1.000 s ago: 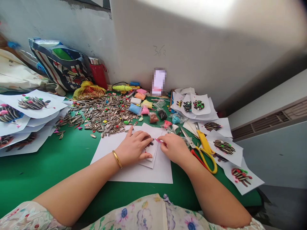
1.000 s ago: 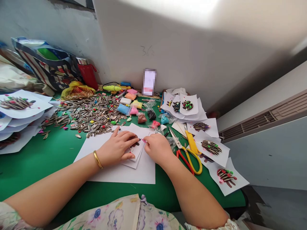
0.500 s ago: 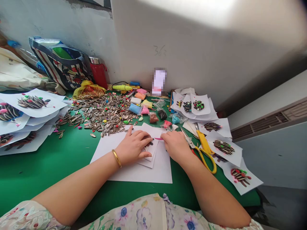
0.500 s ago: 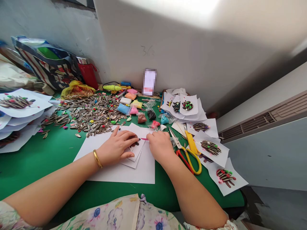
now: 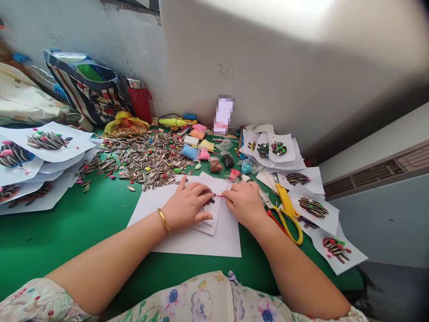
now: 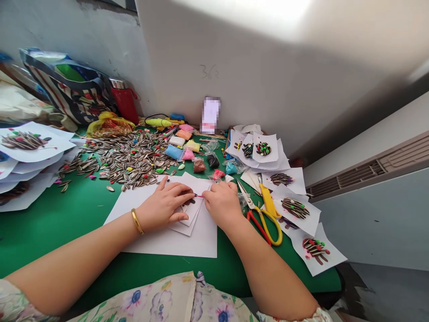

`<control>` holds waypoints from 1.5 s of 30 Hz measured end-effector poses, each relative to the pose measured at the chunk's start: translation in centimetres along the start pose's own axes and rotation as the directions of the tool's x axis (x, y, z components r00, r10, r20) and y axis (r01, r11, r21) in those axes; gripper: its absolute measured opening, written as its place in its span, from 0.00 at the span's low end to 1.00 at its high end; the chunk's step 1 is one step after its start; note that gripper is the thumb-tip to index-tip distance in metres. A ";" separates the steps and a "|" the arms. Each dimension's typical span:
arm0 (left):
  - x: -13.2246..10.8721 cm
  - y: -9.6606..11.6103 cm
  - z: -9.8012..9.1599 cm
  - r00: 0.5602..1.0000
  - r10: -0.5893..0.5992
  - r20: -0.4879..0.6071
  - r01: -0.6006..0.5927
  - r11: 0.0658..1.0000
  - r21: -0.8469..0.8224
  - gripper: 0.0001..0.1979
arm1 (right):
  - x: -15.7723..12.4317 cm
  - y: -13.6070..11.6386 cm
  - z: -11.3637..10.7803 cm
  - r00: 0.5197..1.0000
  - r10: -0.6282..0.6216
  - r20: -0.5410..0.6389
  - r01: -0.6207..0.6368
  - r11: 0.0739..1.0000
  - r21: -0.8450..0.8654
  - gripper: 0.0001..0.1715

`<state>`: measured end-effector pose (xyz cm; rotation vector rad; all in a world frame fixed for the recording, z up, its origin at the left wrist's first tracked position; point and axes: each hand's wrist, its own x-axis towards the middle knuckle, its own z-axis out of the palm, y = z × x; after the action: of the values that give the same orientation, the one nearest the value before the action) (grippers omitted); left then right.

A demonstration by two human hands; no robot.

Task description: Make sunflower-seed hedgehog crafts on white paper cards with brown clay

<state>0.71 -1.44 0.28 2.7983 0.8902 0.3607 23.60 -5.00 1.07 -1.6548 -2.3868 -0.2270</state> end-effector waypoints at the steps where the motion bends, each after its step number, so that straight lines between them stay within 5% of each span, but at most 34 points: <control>1: 0.0 0.0 0.0 1.000 0.000 0.000 0.000 1.000 0.000 0.29 | 0.0 0.0 0.0 1.000 0.000 0.011 0.000 1.000 -0.005 0.11; 45: 0.0 0.0 0.1 1.000 0.006 -0.023 -0.006 1.000 -0.004 0.28 | 0.3 -0.1 -0.5 0.998 0.010 0.066 -0.009 1.000 -0.003 0.12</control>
<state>0.76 -1.50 0.19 2.7992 0.8858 0.3956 23.45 -4.95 1.64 -1.7000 -2.4268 -0.1762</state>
